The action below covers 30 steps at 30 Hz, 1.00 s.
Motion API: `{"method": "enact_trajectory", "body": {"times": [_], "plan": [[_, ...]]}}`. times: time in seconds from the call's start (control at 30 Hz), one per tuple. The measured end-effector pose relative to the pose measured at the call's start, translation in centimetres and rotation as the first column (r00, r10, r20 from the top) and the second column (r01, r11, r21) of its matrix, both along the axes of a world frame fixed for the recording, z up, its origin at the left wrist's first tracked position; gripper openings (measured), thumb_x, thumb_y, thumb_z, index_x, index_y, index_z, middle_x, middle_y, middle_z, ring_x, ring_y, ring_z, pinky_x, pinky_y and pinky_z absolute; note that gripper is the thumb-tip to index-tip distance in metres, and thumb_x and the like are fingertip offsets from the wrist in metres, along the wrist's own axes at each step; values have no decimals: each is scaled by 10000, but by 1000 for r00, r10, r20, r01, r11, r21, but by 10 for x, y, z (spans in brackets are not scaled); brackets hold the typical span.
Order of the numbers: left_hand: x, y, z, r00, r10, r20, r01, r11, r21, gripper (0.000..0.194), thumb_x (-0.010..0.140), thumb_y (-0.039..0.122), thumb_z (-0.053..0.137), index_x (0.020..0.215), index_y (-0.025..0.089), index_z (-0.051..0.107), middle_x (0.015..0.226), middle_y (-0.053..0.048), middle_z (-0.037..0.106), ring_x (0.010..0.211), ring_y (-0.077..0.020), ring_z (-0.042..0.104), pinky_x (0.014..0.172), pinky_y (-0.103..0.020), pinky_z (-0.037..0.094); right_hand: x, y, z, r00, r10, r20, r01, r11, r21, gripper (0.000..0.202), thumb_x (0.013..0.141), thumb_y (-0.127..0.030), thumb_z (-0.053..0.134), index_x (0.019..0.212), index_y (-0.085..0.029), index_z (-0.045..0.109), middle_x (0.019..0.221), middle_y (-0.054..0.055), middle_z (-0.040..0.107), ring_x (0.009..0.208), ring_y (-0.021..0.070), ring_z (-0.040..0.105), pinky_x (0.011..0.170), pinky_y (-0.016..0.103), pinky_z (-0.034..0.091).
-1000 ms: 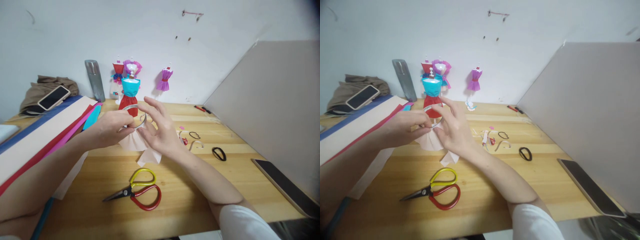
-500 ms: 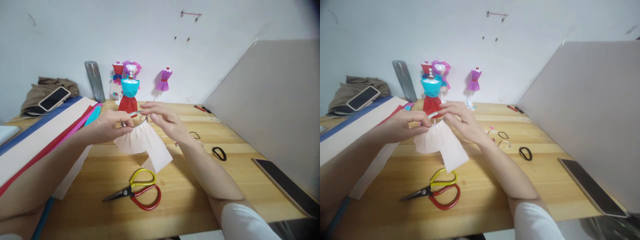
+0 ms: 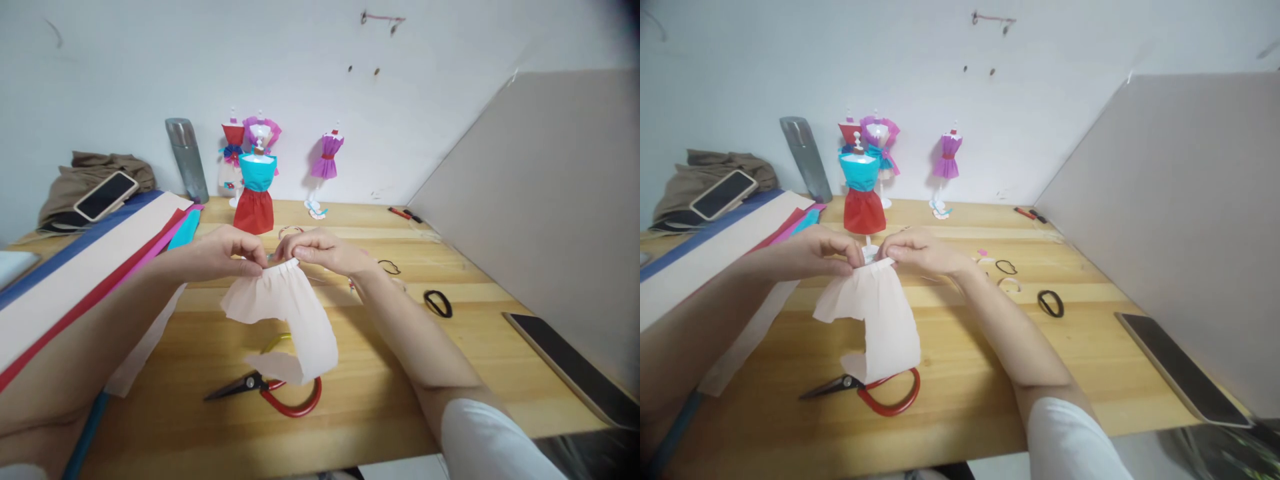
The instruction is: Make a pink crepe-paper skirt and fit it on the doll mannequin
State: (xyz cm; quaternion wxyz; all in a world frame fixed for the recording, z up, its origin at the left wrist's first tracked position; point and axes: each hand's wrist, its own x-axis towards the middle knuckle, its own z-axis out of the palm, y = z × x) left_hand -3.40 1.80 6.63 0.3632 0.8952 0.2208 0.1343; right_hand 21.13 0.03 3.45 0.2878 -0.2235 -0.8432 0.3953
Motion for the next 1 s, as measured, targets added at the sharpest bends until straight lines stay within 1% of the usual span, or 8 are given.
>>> {"method": "enact_trajectory", "body": {"times": [0.13,0.23,0.5,0.6,0.7,0.77,0.87,1.0], "plan": [[0,1,-3,999,-35,38,39,993,-114,152,818,269,619,732,148,651,774,-36,703,722,-134,643,652,-225,495,-1,1,-1,1000,8,-1,-8,999,51,445,950,-564,466,792,-175,614,810,51,637,805,169,563,859,372,445],[0,0,-5,996,-38,77,50,986,-162,129,800,252,640,730,145,655,763,-32,693,708,-130,629,640,-220,489,-1,3,-4,999,30,-14,-29,998,50,454,942,-572,475,777,-175,618,853,63,663,842,182,587,885,384,429],[1,2,-9,988,-24,155,59,973,-222,92,753,221,674,697,149,693,720,-22,682,700,-136,611,669,-252,488,-2,8,-11,992,92,-92,-88,995,43,439,940,-556,496,766,-174,623,894,76,693,935,213,636,951,422,387],[1,3,-11,981,-35,190,79,970,-231,79,729,205,679,676,149,697,708,-35,683,706,-151,613,700,-289,507,-3,8,-12,988,100,-118,-100,995,13,441,931,-564,506,757,-173,613,890,84,697,941,217,641,948,432,406],[1,3,-11,978,-32,205,81,969,-234,34,690,150,667,676,152,698,724,-41,695,728,-165,625,725,-308,520,-4,9,-13,985,107,-139,-106,994,15,436,931,-554,512,747,-172,611,900,88,700,920,212,642,937,429,420],[0,3,-11,976,-42,216,95,965,-243,64,694,137,641,698,154,703,760,-47,710,761,-177,643,761,-328,527,-4,8,-13,978,125,-165,-124,992,15,411,940,-521,516,752,-170,615,890,83,694,916,208,645,914,415,436],[-1,4,-10,972,-61,226,118,962,-247,87,740,176,626,740,153,710,821,-67,733,815,-196,667,812,-355,529,-4,7,-11,972,140,-189,-141,990,10,388,944,-496,521,758,-170,619,866,77,685,909,205,649,867,389,461],[-1,4,-8,982,-89,167,124,969,-215,151,787,292,686,766,147,723,809,-81,742,792,-189,673,753,-308,530,-4,5,-7,990,85,-116,-83,996,22,428,933,-546,517,756,-170,617,880,83,692,909,207,642,905,411,440]]}}
